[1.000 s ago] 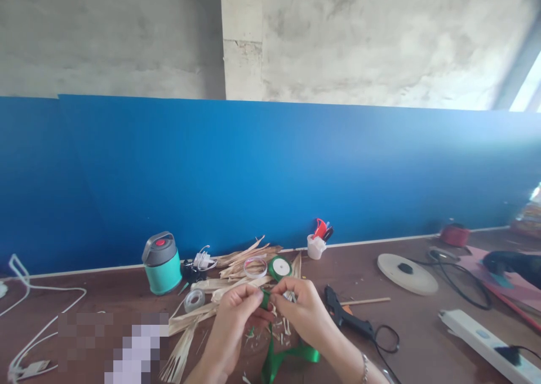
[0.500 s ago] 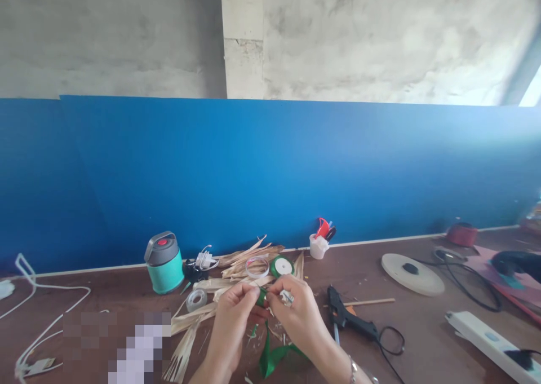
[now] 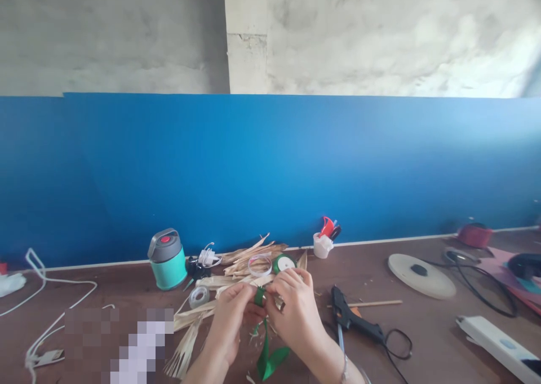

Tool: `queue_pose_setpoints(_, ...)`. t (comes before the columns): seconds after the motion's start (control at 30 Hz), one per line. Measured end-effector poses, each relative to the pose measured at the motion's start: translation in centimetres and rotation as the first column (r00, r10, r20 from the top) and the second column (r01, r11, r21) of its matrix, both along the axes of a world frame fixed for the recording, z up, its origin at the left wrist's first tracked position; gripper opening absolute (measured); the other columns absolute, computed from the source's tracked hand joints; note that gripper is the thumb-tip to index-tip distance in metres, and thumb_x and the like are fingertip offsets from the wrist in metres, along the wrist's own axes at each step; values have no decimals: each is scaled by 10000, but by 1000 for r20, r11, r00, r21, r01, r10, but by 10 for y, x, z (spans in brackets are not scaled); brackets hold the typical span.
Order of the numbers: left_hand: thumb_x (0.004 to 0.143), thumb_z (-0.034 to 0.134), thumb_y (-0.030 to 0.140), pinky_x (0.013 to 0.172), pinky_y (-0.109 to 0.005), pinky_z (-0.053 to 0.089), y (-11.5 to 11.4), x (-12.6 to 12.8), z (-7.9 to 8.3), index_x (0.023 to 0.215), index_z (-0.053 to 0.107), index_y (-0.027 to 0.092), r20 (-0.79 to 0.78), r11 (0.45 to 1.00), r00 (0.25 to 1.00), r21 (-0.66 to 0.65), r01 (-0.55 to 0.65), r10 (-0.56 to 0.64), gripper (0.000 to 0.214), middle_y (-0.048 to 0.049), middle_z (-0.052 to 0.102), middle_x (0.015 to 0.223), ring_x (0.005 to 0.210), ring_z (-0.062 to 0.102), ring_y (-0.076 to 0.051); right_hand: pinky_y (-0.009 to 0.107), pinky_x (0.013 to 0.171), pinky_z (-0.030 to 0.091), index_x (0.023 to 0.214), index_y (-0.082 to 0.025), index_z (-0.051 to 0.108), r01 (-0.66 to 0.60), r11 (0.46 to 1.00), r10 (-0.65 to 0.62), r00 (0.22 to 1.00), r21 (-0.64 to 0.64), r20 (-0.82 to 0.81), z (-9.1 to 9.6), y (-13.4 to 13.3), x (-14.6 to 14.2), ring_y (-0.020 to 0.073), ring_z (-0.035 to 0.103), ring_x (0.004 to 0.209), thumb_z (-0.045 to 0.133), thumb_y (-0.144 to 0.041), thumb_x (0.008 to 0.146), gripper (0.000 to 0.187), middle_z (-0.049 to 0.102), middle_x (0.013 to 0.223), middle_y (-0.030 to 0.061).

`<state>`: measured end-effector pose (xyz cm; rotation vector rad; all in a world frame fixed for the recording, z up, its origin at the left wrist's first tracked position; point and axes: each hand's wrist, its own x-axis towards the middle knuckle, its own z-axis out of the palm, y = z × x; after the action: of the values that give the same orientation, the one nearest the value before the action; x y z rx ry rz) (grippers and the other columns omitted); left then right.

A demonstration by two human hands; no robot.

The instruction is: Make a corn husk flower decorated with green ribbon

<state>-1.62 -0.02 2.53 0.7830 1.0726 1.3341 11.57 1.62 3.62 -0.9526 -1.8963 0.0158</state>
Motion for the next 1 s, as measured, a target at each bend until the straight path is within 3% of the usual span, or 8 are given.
queue_pose_setpoints(0.13, 656, 705, 370, 467, -210, 427, -1, 0, 1, 615, 600, 152, -5, 1000, 1000, 12, 8, -8, 246, 20, 610, 522, 473, 599, -132, 346, 803, 300, 584, -186, 536, 14, 1000, -14, 1000, 25, 27, -2, 0, -1, 152, 514, 655, 521, -38, 694, 185, 573, 600, -16)
queue_pose_setpoints(0.3, 652, 716, 472, 430, -201, 375, 0, 4, 2, 567, 604, 143, -125, 999, 991, -2, -40, 40, 358, 0, 603, 480, 452, 572, -131, 344, 836, 300, 564, -190, 505, 47, 997, -49, 998, 60, 27, -7, 0, -3, 139, 501, 639, 514, -46, 717, 211, 554, 593, -25)
queue_pose_setpoints(0.73, 653, 692, 481, 389, -192, 324, -4, 6, 9, 558, 575, 164, -220, 996, 972, 43, -75, 83, 351, 16, 575, 442, 400, 520, -122, 362, 872, 295, 606, -201, 533, 57, 995, -62, 997, 86, 47, -8, -4, -4, 155, 514, 690, 508, -81, 790, 221, 571, 637, -14)
queue_pose_setpoints(1.0, 727, 650, 456, 395, -185, 209, 0, -2, 1, 493, 478, 177, -277, 992, 958, 123, -38, 71, 402, 85, 355, 345, 351, 295, -58, 386, 928, 273, 693, -214, 581, 29, 994, -39, 995, 106, 92, -11, 0, 0, 162, 527, 746, 501, -86, 817, 196, 593, 683, -9)
